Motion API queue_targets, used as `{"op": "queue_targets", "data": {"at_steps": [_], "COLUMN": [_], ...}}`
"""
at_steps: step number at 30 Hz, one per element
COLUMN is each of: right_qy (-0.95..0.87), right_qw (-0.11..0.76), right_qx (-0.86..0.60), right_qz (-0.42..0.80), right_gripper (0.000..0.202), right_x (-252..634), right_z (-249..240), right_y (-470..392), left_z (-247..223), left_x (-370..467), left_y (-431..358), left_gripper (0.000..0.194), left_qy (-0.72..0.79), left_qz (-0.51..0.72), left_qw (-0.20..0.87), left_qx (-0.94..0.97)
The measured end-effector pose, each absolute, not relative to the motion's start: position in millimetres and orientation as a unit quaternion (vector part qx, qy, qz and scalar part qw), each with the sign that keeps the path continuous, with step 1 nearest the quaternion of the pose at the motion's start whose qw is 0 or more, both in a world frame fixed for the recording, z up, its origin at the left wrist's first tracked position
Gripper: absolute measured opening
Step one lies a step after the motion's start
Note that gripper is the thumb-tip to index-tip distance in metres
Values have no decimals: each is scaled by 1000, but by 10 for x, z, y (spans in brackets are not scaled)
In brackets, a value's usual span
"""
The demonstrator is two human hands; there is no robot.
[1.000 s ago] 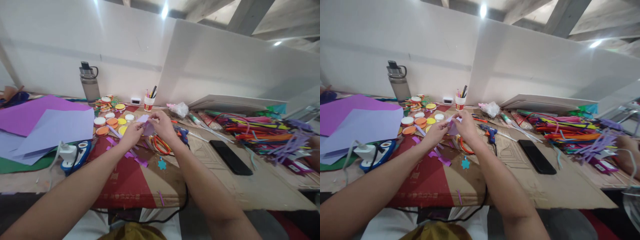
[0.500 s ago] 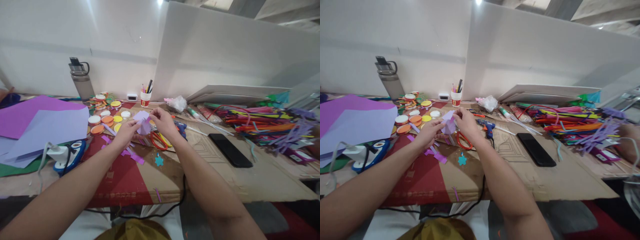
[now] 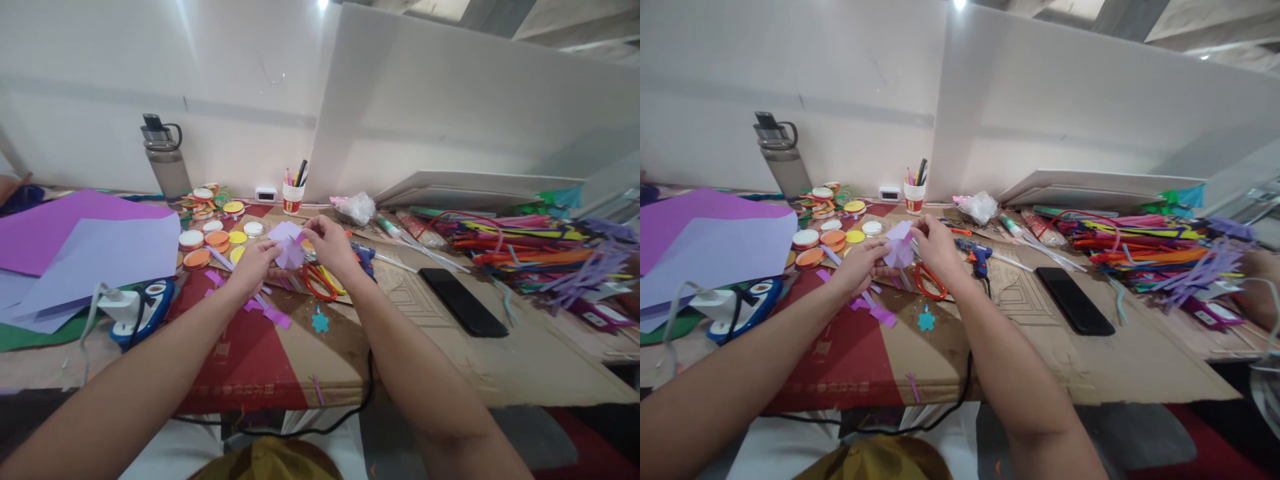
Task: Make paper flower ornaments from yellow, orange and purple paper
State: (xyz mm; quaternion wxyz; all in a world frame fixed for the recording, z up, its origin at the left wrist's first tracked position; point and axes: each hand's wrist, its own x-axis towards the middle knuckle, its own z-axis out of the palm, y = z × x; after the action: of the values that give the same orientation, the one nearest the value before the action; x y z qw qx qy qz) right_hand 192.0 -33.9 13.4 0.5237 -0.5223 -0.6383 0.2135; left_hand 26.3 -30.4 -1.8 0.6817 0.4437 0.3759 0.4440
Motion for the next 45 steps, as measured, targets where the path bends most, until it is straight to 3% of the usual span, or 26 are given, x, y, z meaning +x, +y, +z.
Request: {"op": "queue_targets", "data": {"at_steps": [45], "right_qy": [-637], "right_qw": [517], "right_qx": [-529], "right_qz": [219], "right_gripper": [3], "right_x": [1877], "right_z": [146], "right_y": [-380], "left_z": [33], "left_x": [272], "left_y": [-332], "left_gripper": [19], "left_qy": [384], "left_qz": [432], "left_qw": [679], "left_qx": [453]}}
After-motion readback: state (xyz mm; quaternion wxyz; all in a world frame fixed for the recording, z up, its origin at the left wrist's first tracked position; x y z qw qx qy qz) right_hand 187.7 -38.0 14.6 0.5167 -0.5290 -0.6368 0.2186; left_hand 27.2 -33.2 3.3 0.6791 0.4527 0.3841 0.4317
